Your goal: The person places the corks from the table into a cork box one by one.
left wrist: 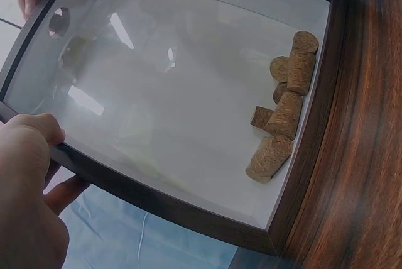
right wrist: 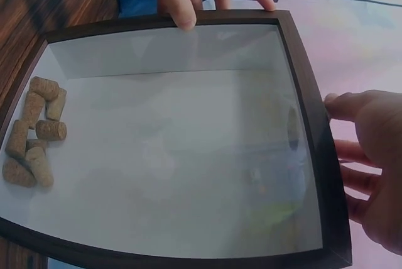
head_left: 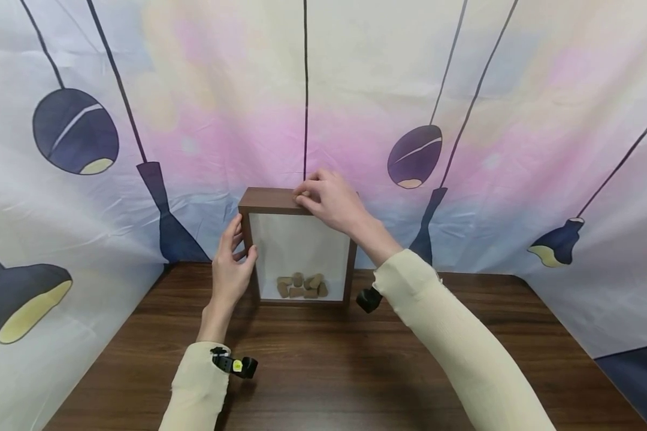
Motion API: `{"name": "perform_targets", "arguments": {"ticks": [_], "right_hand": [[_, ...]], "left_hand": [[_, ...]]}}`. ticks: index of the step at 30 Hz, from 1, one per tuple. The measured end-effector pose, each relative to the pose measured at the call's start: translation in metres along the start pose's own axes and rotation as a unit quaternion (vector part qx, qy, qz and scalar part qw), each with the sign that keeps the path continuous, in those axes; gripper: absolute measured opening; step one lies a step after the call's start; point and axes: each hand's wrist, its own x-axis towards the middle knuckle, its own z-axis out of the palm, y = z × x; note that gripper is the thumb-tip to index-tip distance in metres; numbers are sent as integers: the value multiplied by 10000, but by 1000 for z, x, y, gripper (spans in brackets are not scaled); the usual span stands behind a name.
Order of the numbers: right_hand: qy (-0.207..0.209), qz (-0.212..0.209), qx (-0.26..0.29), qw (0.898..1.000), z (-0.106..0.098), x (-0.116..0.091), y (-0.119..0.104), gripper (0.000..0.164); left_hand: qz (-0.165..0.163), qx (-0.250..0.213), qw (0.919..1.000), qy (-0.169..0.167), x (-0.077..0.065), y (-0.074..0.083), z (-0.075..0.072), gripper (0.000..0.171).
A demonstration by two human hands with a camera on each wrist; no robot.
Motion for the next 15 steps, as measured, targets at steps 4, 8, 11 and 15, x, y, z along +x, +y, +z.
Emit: {"name": "perform_targets", "arguments": {"ticks": [4,8,11,15], "right_hand": [[-64,-151,-25,9999,2,1,-2,19],[0,-17,160,9999,4,1,-2,17],[25,139,332,9993,4,3,-1,17],[-38,324,601,9977,4,6,-1,20]], "left_hand": [[31,12,10000,-13,0,-2,0,74],[80,34,10000,-1,-1,-1,0,74],[87,18,10000,-6,0,-1,1,74],[73,29,10000,24,0,-2,0,74]]}}
